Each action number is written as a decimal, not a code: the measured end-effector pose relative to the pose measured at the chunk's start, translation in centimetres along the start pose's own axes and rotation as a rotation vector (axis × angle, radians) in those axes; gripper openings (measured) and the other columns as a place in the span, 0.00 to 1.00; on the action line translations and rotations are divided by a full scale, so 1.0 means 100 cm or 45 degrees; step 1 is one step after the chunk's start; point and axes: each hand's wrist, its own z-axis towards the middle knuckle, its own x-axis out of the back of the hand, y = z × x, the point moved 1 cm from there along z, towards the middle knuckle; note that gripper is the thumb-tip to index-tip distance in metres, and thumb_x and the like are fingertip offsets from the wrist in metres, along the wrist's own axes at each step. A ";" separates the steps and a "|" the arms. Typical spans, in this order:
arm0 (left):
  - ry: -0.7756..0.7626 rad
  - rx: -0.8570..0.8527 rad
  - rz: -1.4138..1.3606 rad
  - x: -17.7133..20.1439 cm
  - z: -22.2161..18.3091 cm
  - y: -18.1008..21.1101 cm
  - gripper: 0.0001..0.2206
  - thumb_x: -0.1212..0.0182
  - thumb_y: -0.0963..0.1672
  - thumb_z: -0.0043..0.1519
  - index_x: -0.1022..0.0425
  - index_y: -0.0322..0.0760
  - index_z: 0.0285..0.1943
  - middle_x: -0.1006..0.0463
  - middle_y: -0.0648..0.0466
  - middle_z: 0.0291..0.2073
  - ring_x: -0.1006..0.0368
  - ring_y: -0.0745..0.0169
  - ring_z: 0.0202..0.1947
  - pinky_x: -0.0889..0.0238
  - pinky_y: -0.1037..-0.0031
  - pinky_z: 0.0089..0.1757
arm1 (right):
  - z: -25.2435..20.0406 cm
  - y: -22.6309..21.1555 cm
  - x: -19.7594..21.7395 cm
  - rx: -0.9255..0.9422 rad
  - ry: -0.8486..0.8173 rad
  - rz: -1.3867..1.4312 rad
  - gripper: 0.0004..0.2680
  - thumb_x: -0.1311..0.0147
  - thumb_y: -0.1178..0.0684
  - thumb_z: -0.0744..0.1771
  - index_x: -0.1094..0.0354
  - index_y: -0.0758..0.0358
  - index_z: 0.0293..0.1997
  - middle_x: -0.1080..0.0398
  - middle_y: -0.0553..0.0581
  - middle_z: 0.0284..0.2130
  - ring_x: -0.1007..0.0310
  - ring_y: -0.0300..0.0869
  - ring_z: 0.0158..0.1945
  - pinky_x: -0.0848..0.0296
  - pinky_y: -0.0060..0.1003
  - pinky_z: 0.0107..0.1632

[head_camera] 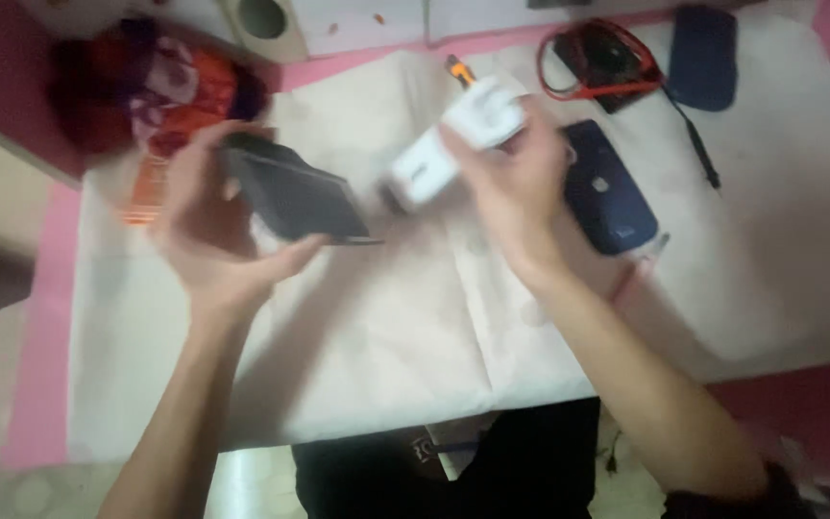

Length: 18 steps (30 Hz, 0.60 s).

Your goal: Disassembling a smartphone using a screwdriver and prying tools on a repair bench.

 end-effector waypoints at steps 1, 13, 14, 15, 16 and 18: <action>-0.072 0.044 0.031 -0.003 0.001 0.002 0.37 0.25 0.48 0.50 0.37 0.26 0.65 0.32 0.43 0.56 0.33 0.53 0.58 0.27 0.67 0.56 | 0.001 -0.016 0.004 -0.160 0.042 0.455 0.10 0.29 0.50 0.60 0.29 0.56 0.38 0.22 0.47 0.33 0.27 0.32 0.36 0.29 0.30 0.39; -0.006 0.047 0.023 -0.007 0.005 0.004 0.36 0.24 0.47 0.51 0.36 0.26 0.65 0.35 0.45 0.56 0.34 0.55 0.59 0.31 0.71 0.51 | -0.022 -0.016 -0.005 -0.453 0.130 0.860 0.08 0.34 0.52 0.63 0.26 0.60 0.42 0.21 0.52 0.38 0.23 0.33 0.41 0.23 0.30 0.44; -0.003 0.036 -0.006 -0.011 0.005 0.003 0.35 0.23 0.47 0.51 0.36 0.28 0.65 0.33 0.45 0.57 0.34 0.54 0.61 0.31 0.70 0.52 | -0.024 -0.022 -0.012 -0.355 0.128 1.003 0.07 0.34 0.52 0.63 0.26 0.59 0.40 0.21 0.52 0.37 0.23 0.33 0.40 0.23 0.31 0.43; -0.010 0.035 -0.013 -0.010 0.008 0.006 0.35 0.23 0.47 0.51 0.36 0.28 0.65 0.33 0.45 0.57 0.34 0.54 0.61 0.31 0.70 0.52 | -0.022 -0.009 -0.010 -0.354 0.138 0.999 0.07 0.34 0.52 0.63 0.26 0.59 0.40 0.21 0.52 0.37 0.23 0.33 0.40 0.23 0.31 0.43; 0.038 -0.038 0.096 -0.008 0.011 0.009 0.34 0.27 0.49 0.54 0.35 0.27 0.65 0.29 0.43 0.54 0.31 0.53 0.57 0.31 0.69 0.48 | -0.022 0.003 -0.008 -0.372 0.067 0.841 0.07 0.33 0.54 0.63 0.27 0.58 0.38 0.22 0.50 0.35 0.24 0.32 0.38 0.24 0.30 0.41; 0.087 -0.111 0.212 0.000 0.016 0.014 0.32 0.31 0.51 0.57 0.35 0.25 0.65 0.25 0.41 0.52 0.28 0.51 0.52 0.32 0.68 0.44 | -0.016 0.011 -0.005 -0.391 -0.008 0.687 0.07 0.32 0.55 0.62 0.27 0.58 0.36 0.22 0.48 0.33 0.25 0.31 0.36 0.25 0.28 0.40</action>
